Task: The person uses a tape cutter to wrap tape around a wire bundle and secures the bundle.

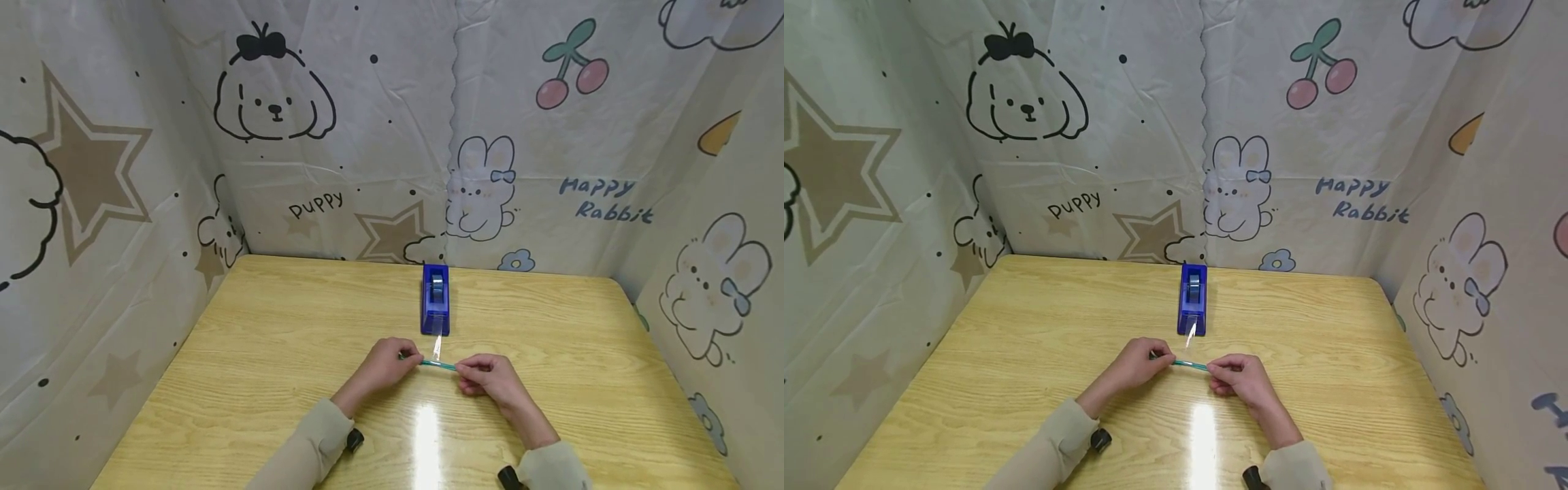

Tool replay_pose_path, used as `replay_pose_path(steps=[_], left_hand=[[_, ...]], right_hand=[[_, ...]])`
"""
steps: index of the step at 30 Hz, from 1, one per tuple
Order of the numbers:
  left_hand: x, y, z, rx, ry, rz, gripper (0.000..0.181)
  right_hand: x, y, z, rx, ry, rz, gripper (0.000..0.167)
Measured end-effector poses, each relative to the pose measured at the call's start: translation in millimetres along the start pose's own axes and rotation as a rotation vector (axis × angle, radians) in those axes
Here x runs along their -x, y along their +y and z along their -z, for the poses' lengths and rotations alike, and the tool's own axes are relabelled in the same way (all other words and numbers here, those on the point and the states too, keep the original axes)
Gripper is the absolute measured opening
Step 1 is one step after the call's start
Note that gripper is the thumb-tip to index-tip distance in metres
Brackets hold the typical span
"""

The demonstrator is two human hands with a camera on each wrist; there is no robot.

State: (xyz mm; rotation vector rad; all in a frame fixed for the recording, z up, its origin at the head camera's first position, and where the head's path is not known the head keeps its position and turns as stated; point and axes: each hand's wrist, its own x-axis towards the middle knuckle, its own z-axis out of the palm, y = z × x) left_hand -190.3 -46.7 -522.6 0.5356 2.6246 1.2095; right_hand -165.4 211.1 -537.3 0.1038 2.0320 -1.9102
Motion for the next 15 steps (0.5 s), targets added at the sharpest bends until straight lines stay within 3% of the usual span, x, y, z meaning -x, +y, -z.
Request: replay_pose_path(steps=[11, 15], left_hand=[[-3.4, -1.4, 4.2, 0.103, -0.028, 0.085, 0.026], [-4.0, -3.0, 4.8, 0.131, -0.06, 0.085, 0.025]], right_hand=[[-4.4, 5.1, 2.6, -0.052, 0.033, 0.017, 0.023], [-4.7, 5.4, 2.1, -0.058, 0.03, 0.023, 0.023]])
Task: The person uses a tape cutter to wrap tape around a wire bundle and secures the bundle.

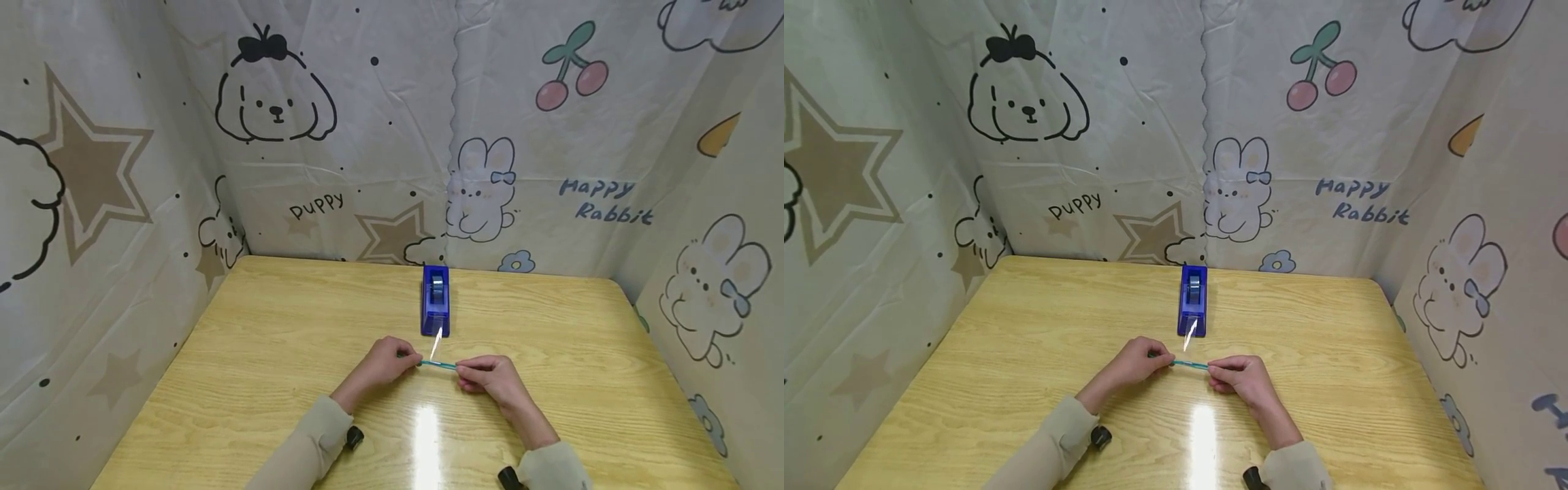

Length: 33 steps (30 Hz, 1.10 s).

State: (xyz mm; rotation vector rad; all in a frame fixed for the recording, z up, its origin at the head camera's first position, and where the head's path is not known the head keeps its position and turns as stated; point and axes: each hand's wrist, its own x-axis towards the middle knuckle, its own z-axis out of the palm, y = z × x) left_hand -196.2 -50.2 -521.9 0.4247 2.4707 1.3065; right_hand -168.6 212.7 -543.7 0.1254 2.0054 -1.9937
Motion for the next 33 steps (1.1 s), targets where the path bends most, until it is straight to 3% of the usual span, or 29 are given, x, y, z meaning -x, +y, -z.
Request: replay_pose_path(steps=[7, 18, 33], left_hand=[[-3.1, -4.4, -1.1, -0.006, 0.0, -0.039, 0.021], [-2.1, -2.2, -1.9, 0.023, 0.011, -0.052, 0.02], [-4.3, -5.4, -0.8, 0.022, 0.022, -0.04, 0.015]], right_hand=[[0.1, -2.5, -2.3, 0.005, 0.011, -0.026, 0.02], [2.1, -8.9, -6.6, 0.065, -0.033, -0.121, 0.039], [-4.2, -6.8, -6.0, 0.019, -0.007, -0.063, 0.021]])
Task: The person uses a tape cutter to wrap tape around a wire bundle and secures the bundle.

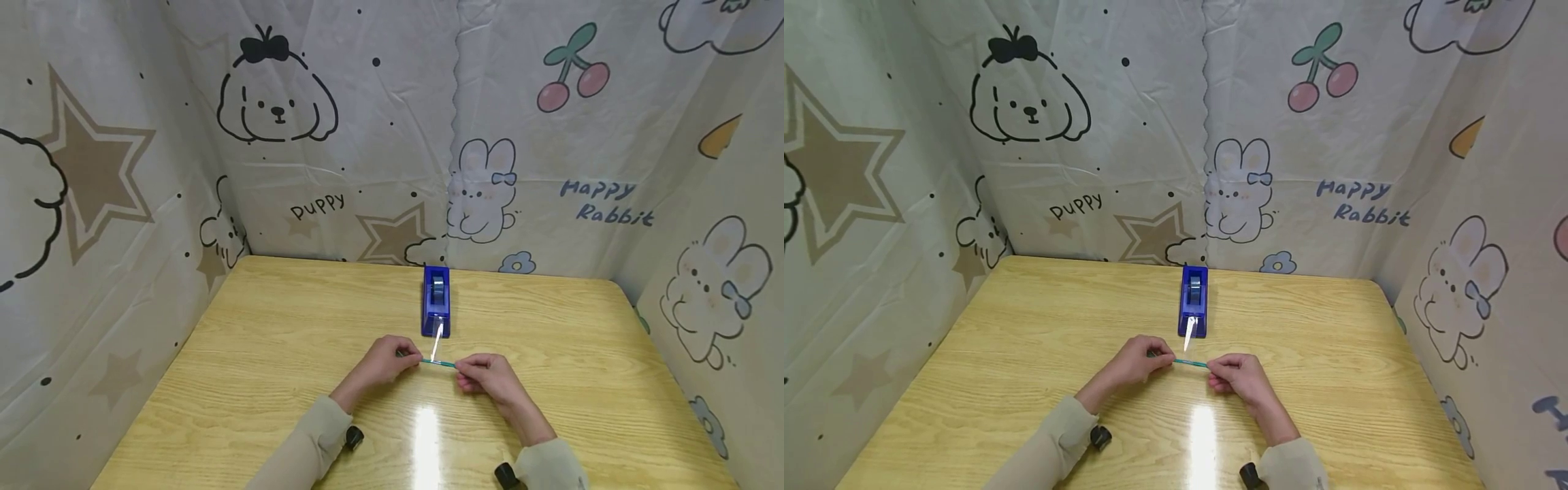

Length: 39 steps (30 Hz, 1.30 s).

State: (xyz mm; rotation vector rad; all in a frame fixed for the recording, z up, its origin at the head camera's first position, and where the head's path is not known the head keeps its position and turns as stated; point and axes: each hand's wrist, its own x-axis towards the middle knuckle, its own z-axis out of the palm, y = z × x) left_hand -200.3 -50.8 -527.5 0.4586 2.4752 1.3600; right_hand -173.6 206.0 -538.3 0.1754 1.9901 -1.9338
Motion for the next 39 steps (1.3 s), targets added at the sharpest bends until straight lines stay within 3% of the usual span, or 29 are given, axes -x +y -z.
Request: replay_pose_path(steps=[4, 12, 16, 24, 29, 39], left_hand=[[-1.0, 0.1, 1.7, 0.036, -0.003, 0.014, 0.01], [-5.7, -0.1, 2.7, 0.032, 0.02, -0.01, 0.006], [-7.9, 1.2, 4.3, 0.032, 0.018, 0.012, 0.007], [-13.1, 2.8, 9.0, 0.012, -0.021, 0.066, 0.024], [-16.1, 3.5, 8.6, -0.003, -0.047, 0.059, 0.034], [-17.0, 2.4, 5.7, 0.073, -0.103, 0.036, 0.034]], right_hand=[[-0.7, 1, 1, -0.013, 0.001, 0.009, 0.02], [-2.2, -2, 2, -0.014, -0.002, 0.044, 0.024], [-3.1, -3, 3, -0.005, -0.02, 0.06, 0.026], [-6.1, -4, 6, -0.001, -0.032, 0.073, 0.023], [-8.0, -3, 6, 0.014, -0.033, 0.077, 0.023], [-11.1, -2, 10, 0.042, -0.05, 0.069, 0.02]])
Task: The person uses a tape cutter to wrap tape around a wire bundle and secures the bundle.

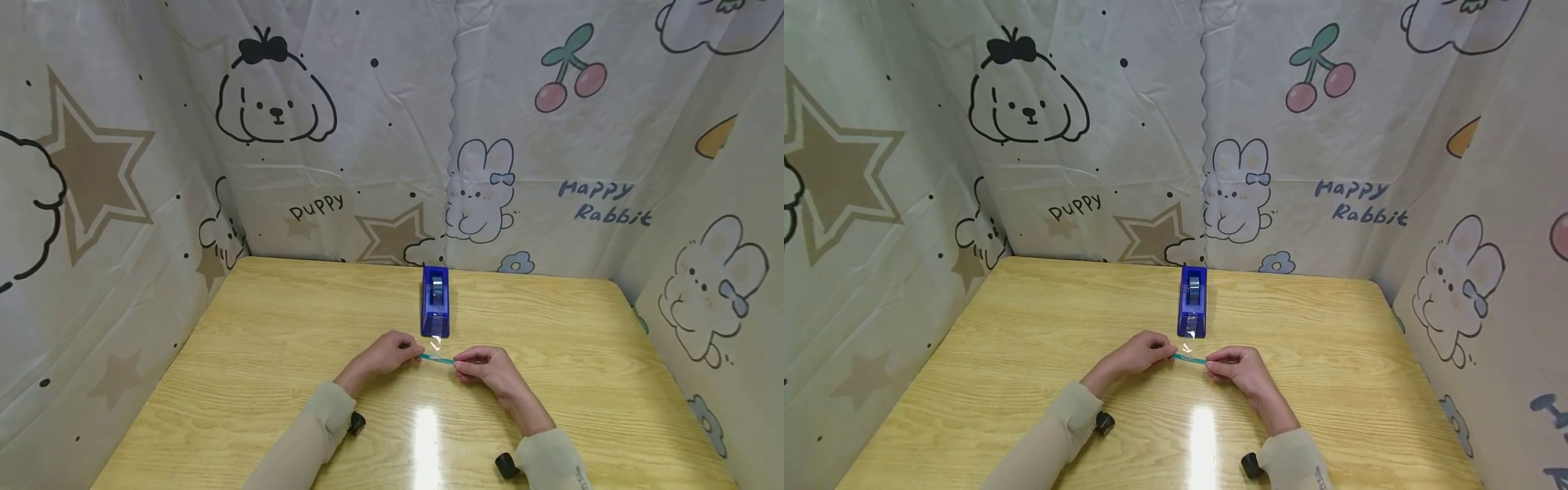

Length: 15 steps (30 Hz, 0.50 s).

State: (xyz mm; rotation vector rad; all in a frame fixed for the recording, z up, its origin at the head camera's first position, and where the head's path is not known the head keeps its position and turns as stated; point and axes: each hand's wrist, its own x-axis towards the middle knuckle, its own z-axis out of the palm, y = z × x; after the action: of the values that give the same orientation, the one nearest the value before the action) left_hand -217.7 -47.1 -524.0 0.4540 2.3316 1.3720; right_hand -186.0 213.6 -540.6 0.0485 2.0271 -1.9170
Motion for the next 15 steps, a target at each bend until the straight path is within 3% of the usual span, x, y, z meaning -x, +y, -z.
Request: replay_pose_path(steps=[7, 15], left_hand=[[2.2, 1.1, 0.7, 0.006, -0.008, -0.02, 0.033], [3.9, -0.5, -1.2, 0.006, 0.001, -0.038, 0.028]], right_hand=[[-1.4, 0.3, 2.1, -0.01, -0.038, -0.041, 0.035], [0.4, -3.9, 2.0, 0.018, -0.037, -0.102, 0.03]])
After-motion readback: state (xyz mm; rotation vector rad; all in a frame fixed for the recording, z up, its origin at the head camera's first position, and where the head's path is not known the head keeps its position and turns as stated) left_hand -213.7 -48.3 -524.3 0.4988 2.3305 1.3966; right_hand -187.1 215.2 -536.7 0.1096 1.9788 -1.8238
